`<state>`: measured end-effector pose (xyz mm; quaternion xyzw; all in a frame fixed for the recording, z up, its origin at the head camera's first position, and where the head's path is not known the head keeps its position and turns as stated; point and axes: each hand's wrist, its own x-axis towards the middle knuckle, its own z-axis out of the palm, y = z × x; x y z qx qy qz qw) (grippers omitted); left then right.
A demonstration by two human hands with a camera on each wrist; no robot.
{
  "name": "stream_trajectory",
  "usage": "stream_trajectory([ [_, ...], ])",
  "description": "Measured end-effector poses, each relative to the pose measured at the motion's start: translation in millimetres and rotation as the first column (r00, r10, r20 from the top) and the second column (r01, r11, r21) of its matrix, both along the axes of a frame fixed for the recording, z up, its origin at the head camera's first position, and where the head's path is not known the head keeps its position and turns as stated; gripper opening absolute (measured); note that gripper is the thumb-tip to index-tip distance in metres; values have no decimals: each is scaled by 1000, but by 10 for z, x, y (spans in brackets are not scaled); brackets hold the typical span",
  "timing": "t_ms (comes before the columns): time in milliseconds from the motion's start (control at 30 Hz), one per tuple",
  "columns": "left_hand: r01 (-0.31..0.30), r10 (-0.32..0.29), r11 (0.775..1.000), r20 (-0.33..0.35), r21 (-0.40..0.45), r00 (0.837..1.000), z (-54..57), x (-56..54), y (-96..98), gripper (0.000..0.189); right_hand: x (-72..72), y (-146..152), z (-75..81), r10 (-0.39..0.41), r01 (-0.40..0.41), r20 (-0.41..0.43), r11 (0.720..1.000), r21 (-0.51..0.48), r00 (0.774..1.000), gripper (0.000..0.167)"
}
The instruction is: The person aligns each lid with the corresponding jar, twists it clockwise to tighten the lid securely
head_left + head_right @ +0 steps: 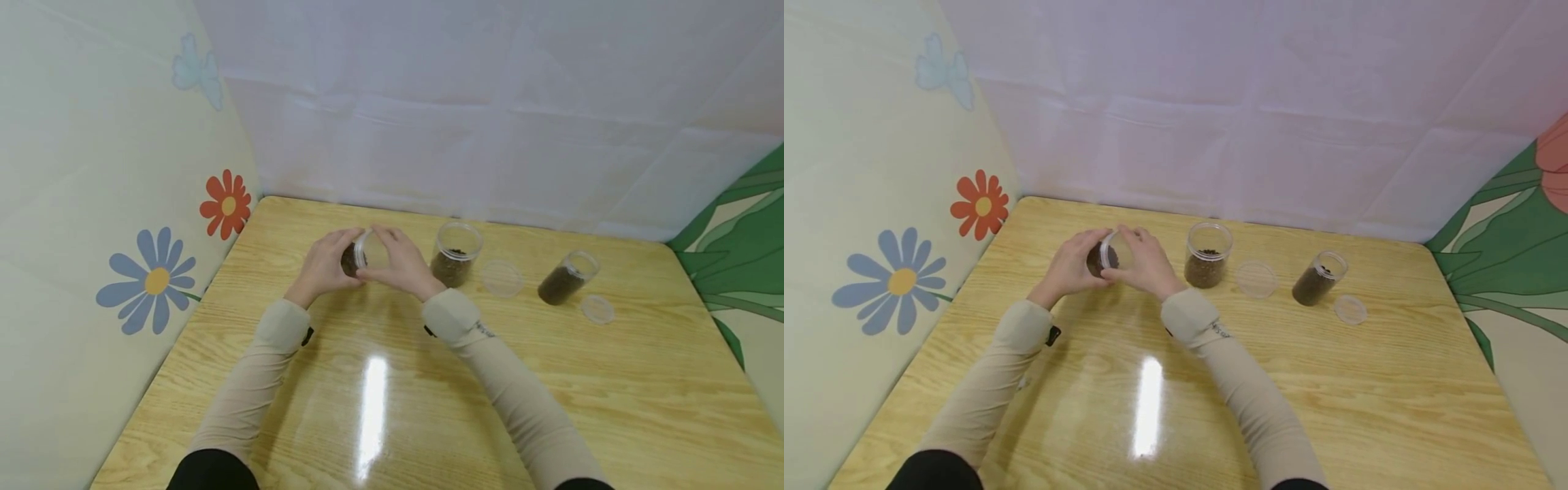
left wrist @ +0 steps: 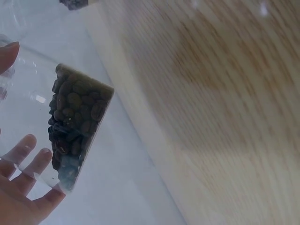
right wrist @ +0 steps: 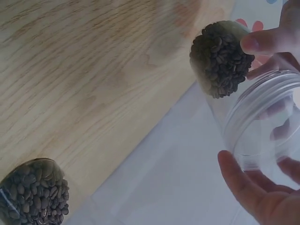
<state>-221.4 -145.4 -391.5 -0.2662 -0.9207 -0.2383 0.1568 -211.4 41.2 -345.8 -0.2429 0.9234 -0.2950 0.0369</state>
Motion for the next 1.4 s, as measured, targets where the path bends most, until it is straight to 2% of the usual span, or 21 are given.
stream_trajectory([
  [133, 11, -11, 1000, -15, 13, 1000, -13, 0, 20, 87, 6, -13, 12, -99, 99, 60, 995, 8, 993, 88],
  [233, 21, -21, 999, -12, 29, 1000, -19, 1, 34, 87, 5, -10, 17, -137, 136, 90, 991, 22, 986, 90],
  [367, 16, -16, 999, -6, 30, 1000, -20, 0, 31, 86, -8, 10, -9, -63, 65, 99, 998, -13, 993, 94],
  [467, 3, -3, 1000, -6, 19, 1000, -17, 0, 8, 87, -24, 15, -41, 30, -27, 55, 998, -51, 998, 97],
  [533, -3, 3, 1000, -9, 16, 1000, -13, 3, -9, 89, -32, 8, -55, 60, -59, 12, 997, -52, 998, 98],
  [633, -8, 8, 1000, -13, 16, 1000, -13, 5, -28, 89, -34, -10, -68, 45, -44, 3, 998, -43, 999, 96],
  [867, 1, -1, 999, -2, 33, 1000, -22, -5, -25, 87, -19, -45, -45, -93, 96, 74, 995, -27, 993, 98],
  [933, -5, 4, 999, 5, 48, 1000, -30, -11, -26, 87, -15, -46, -39, -87, 89, 65, 995, -35, 994, 98],
  [1167, 8, -7, 999, -19, 44, 1000, -45, -37, -14, 88, -31, 0, -59, 39, -40, -27, 999, -28, 999, 97],
  [1400, 25, -22, 999, -48, 47, 999, -84, -56, 17, 86, -34, 24, -80, -2, 2, -7, 1000, -25, 1000, 94],
])
